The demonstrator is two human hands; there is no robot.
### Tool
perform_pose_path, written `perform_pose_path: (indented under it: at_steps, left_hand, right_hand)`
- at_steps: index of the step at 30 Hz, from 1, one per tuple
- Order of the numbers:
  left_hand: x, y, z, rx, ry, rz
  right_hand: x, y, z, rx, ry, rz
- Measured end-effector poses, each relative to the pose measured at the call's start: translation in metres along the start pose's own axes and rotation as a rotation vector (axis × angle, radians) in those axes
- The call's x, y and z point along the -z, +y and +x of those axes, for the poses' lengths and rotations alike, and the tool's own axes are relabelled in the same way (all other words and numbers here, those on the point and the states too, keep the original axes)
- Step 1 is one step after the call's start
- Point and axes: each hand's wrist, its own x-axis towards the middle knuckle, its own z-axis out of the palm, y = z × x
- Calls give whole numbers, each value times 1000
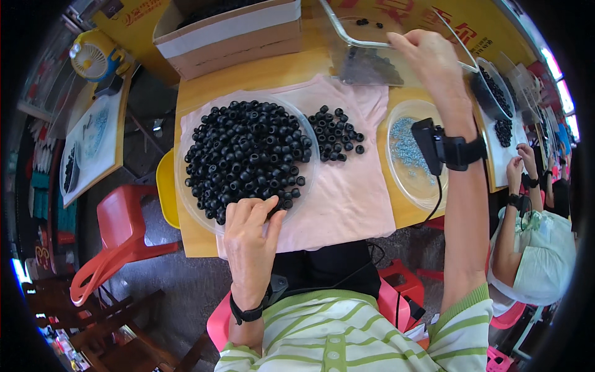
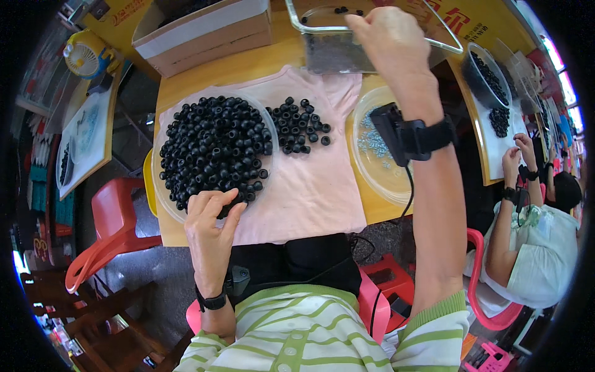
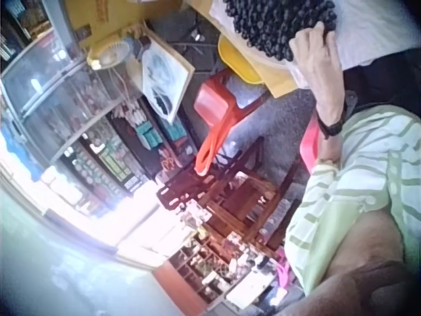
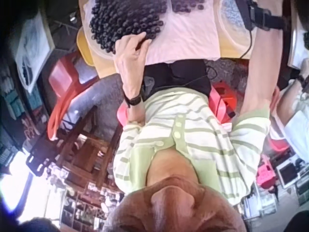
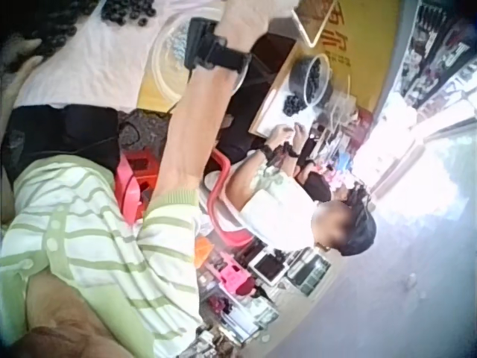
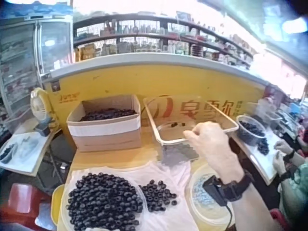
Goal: The recorder is manually assembling black plastic circular components with small metal ring inserts.
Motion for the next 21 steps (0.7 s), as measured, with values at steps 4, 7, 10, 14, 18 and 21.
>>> perform_pose_path:
  at_steps: [4, 7, 10, 14, 18, 21]
  left_hand:
    - [-5, 1, 4, 31, -9, 4]
    - [-6, -2, 4, 60, -36, 4]
    - [-7, 0, 7, 64, -62, 30]
    - [-5, 1, 10, 99, -103, 4]
    - [-11, 4, 8, 110, -2, -101]
    - [-10, 16, 0, 137, 2, -332]
  right_hand:
    - [4, 4, -30, 268, 337, 136]
    - [26, 13, -72, 354, 379, 210]
    - [47, 23, -122, 192, 15, 420]
    - [5, 68, -170, 187, -107, 305]
    - [-22, 87, -189, 156, -67, 281]
    - [-33, 86, -190, 167, -68, 274]
